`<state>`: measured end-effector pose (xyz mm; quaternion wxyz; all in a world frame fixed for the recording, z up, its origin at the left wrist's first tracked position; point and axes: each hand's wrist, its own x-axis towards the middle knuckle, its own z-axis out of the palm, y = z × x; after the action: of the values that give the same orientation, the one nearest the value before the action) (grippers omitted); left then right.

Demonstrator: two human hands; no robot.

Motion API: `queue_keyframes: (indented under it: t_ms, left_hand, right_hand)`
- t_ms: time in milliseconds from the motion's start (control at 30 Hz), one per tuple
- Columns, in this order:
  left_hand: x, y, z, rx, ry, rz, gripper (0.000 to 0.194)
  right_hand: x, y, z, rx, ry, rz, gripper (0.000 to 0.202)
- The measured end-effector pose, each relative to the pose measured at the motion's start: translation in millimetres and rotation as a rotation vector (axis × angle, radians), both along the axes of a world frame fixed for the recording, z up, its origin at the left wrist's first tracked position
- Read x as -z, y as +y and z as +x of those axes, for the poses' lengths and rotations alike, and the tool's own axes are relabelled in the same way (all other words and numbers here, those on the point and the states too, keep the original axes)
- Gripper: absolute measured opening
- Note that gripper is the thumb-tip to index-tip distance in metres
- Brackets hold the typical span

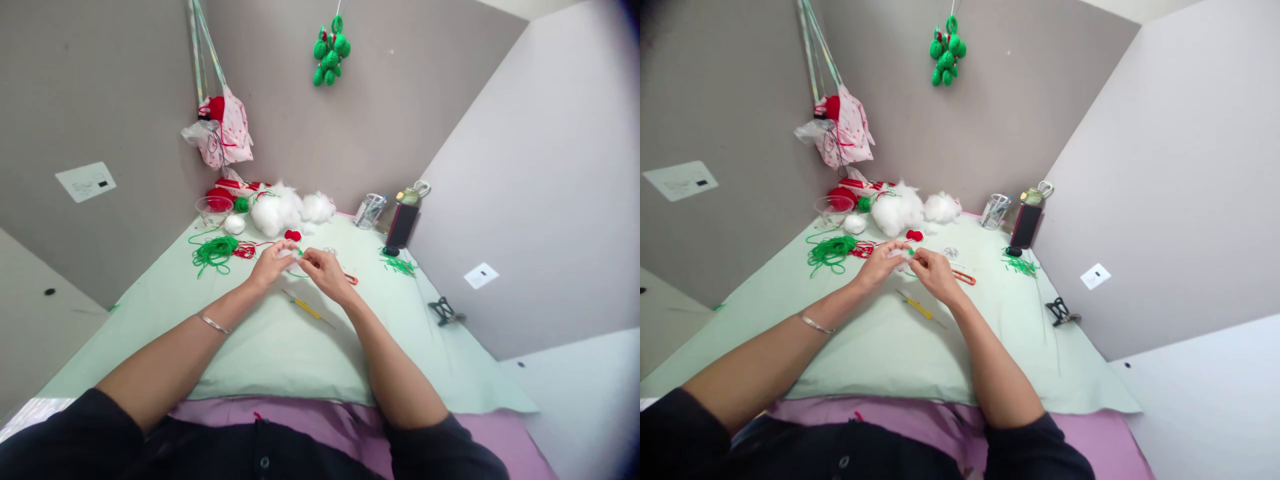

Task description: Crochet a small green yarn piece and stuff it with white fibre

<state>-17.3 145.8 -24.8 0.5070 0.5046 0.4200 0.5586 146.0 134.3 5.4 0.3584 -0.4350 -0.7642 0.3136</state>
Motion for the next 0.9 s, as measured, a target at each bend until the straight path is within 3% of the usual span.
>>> queue_keyframes:
  t_ms: [167, 267, 400, 533, 767, 900]
  left_hand:
    - [-0.4, 0, -1, -0.130, 0.053, 0.072, 0.024]
    - [-0.9, -4, 0, -0.128, 0.054, 0.093, 0.020]
    - [-3.7, -8, 2, -0.026, 0.003, 0.087, 0.020]
    - [-7.7, -7, 2, 0.116, -0.117, 0.032, 0.035]
    - [-7.6, -6, -1, 0.220, -0.214, -0.020, 0.042]
    - [-3.6, -5, 2, 0.256, -0.186, -0.041, 0.036]
  right_hand:
    - [0.0, -4, -9, 0.004, 0.101, -0.049, 0.028]
    - [3.8, 1, -10, 0.032, 0.160, -0.099, 0.033]
    - [10.8, 12, -4, 0.113, 0.223, -0.124, 0.033]
    - [12.4, 22, 6, 0.166, 0.271, -0.141, 0.029]
    - [9.3, 20, 8, 0.099, 0.268, -0.236, 0.032]
    - [10.1, 18, 6, 0.068, 0.230, -0.222, 0.031]
